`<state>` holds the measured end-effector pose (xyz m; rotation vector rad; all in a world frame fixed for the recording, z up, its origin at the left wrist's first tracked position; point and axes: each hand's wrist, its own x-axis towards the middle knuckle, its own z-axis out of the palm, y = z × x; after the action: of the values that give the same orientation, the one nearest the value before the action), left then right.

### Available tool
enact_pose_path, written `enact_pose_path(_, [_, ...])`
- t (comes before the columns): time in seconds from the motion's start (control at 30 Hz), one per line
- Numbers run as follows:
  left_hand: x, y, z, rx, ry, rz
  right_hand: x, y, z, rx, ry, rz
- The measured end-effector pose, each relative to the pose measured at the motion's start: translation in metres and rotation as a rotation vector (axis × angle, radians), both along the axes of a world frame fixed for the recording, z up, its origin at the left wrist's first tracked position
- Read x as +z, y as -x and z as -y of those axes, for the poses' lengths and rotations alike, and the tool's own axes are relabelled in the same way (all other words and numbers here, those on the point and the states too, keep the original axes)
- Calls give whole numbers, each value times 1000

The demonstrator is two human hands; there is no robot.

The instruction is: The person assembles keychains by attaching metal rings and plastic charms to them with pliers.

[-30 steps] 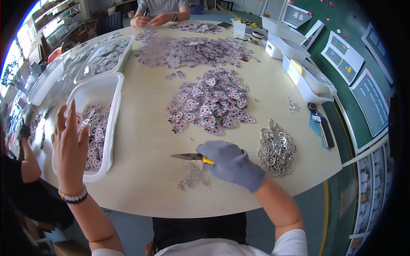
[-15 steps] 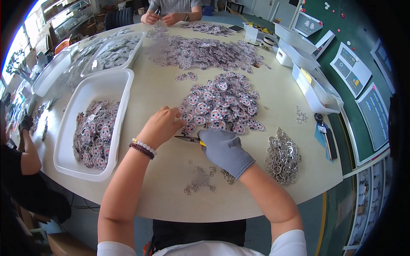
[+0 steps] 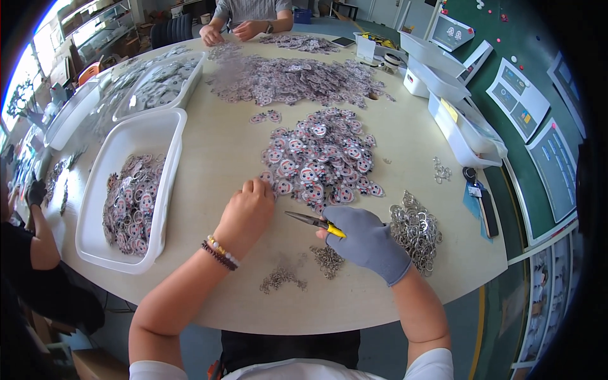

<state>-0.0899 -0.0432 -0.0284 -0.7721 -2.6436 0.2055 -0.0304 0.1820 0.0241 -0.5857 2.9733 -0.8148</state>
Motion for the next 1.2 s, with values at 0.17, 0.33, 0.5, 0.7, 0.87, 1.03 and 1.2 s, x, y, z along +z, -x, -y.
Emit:
enact_pose_path(0.17, [4,-19,3,-125,47,-89,-7,-4,-13,-19,215,67])
enact_pose_path(0.33, [20,-20,9,-109,-522,126,2,-3,-9,-75,531,283])
enact_pose_path(0.5, [23,-11,15,-15,-952,346,-5,2,-5,-103,792,396])
enact_pose_path(0.7, [22,-13,18,5,-1318,772,0,1,0,-145,950,493])
enact_pose_path(0.87, [36,-34,7,-204,-1619,1208,6,-2,3,-104,1013,524])
enact_pose_path(1.03, [42,-42,7,-276,-1591,1323,6,-2,-1,-45,997,502])
enact_pose_path(1.2, [47,-44,10,-223,-1625,1403,12,-6,-2,-41,968,518])
